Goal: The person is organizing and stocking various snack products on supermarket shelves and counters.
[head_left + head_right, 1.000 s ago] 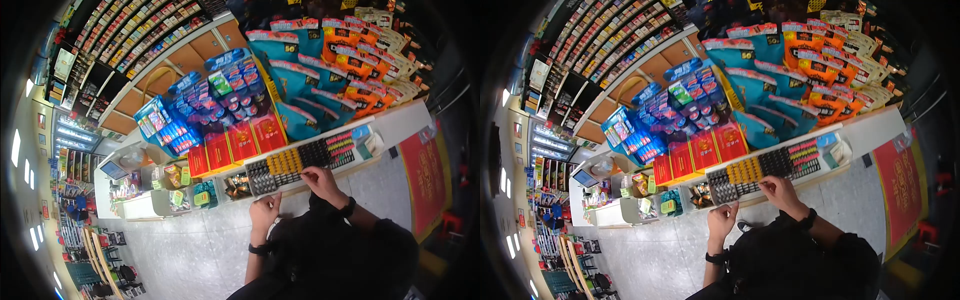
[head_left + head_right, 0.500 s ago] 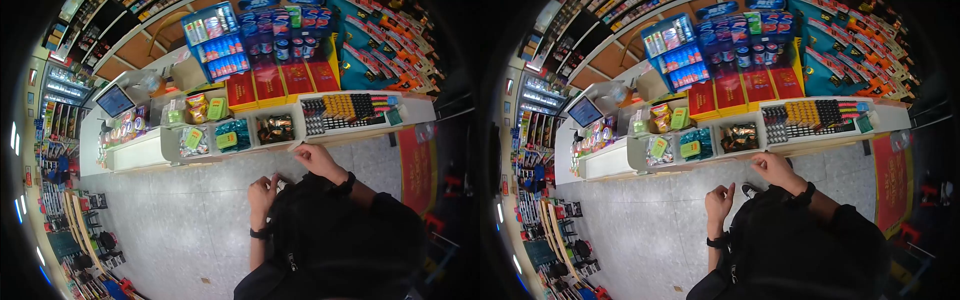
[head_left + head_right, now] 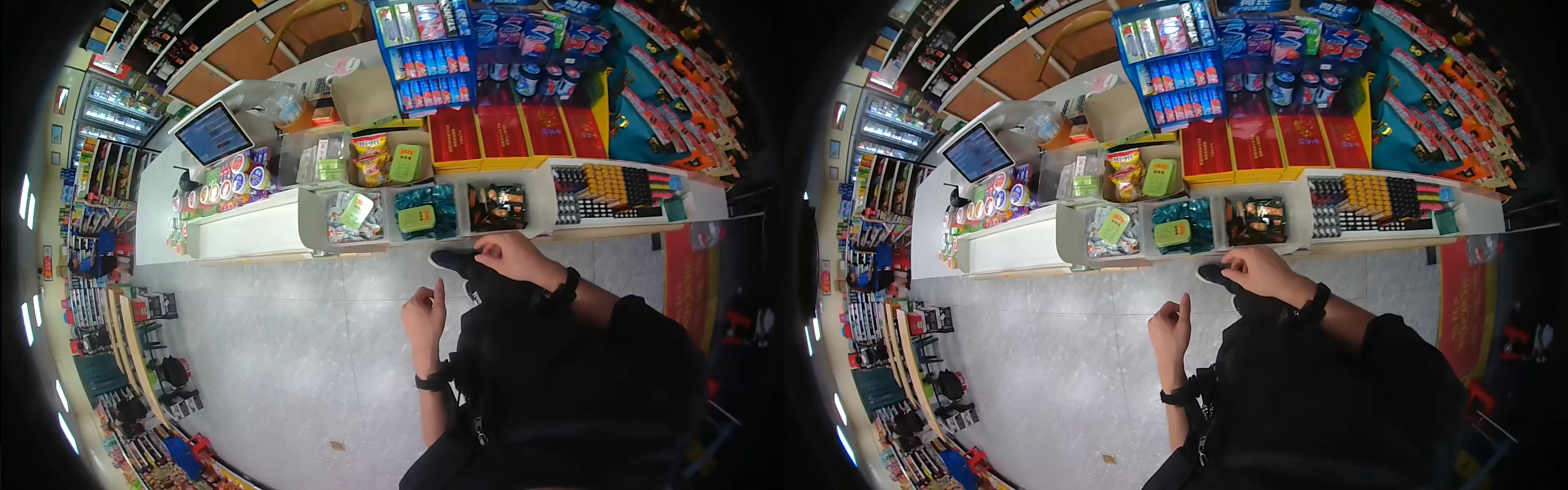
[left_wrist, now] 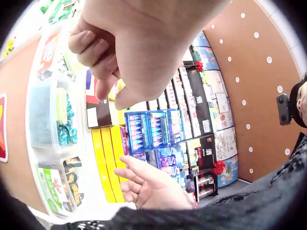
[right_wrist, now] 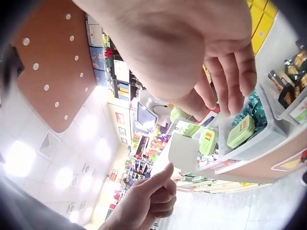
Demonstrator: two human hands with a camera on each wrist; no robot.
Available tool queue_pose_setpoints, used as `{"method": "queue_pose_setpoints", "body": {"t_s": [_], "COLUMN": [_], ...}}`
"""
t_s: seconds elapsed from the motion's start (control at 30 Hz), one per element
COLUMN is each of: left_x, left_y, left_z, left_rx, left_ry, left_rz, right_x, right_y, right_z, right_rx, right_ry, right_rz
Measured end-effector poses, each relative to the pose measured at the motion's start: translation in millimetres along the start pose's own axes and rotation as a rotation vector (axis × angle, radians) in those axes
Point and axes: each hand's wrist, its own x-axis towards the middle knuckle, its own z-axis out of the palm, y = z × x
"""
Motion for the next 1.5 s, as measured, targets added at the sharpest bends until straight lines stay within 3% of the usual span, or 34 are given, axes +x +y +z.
{"method": "queue_pose_setpoints", "body": {"t_s": [0.17, 0.23, 0.27, 0.37, 0.4, 0.5, 0.6, 0.63, 0.73, 0.8, 0.9, 0.97, 1.03, 1.1, 1.13, 1.2, 1.23, 1.33, 1.37, 1.4, 1.43, 1.5], "left_x": [40, 60, 71, 105, 115, 147, 173, 180, 191, 195, 204, 214, 223, 231, 236, 246, 250, 260, 262, 259, 266, 264], "left_y": [-4, -11, -15, -30, -30, -29, -25, -24, -29, -64, -65, -58, -64, -73, -75, -78, -83, -101, -110, -87, -105, -90], "left_z": [-15, -13, -9, 8, 10, 18, 16, 16, 19, 46, 41, 28, 24, 23, 19, 10, 9, 19, 27, -2, 19, -2], "left_rx": [-0.036, -0.052, -0.086, 0.040, 0.050, 0.005, -0.047, -0.051, -0.088, -0.128, -0.143, -0.125, -0.146, -0.165, -0.174, -0.254, -0.255, -0.303, -0.317, -0.396, -0.368, -0.401], "left_ry": [-0.021, -0.010, -0.012, 0.006, 0.000, -0.122, -0.332, -0.324, -0.455, -0.430, -0.391, -0.540, -0.627, -0.694, -0.715, -0.885, -0.906, -0.993, -1.016, -1.074, -1.114, -1.100], "left_rz": [-0.078, -0.127, -0.159, -0.033, -0.038, -0.083, -0.244, -0.242, -0.250, -0.205, -0.105, -0.088, -0.064, -0.014, 0.002, -0.054, -0.034, 0.034, 0.068, -0.017, 0.007, 0.060], "right_x": [63, 91, 103, 130, 139, 153, 165, 170, 176, 179, 187, 191, 187, 184, 182, 175, 172, 161, 158, 154, 156, 150], "right_y": [9, 32, 41, 75, 80, 49, 41, 39, 46, 58, 59, 68, 75, 109, 82, 29, 42, 75, 90, 68, 37, 32], "right_z": [24, 43, 49, 85, 91, 81, 84, 84, 97, 105, 105, 115, 125, 149, 141, 126, 135, 157, 164, 155, 143, 143], "right_rx": [0.082, 0.005, -0.026, -0.111, 0.004, 0.132, 0.222, 0.217, 0.216, 0.192, 0.140, 0.059, 0.058, -0.032, -0.042, 0.279, 0.277, 0.066, 0.093, 0.080, 0.071, 0.328], "right_ry": [-0.049, 0.024, -0.032, 0.043, -0.049, -0.167, -0.212, -0.212, -0.109, -0.102, -0.115, -0.126, -0.064, 0.212, 0.232, 0.257, 0.284, 0.492, 0.512, 0.416, 0.320, 0.364], "right_rz": [0.011, 0.052, 0.123, 0.124, 0.222, 0.396, 0.455, 0.447, 0.588, 0.621, 0.640, 0.641, 0.660, 0.555, 0.572, 0.865, 0.877, 0.637, 0.437, 0.475, 0.500, 0.484]}}
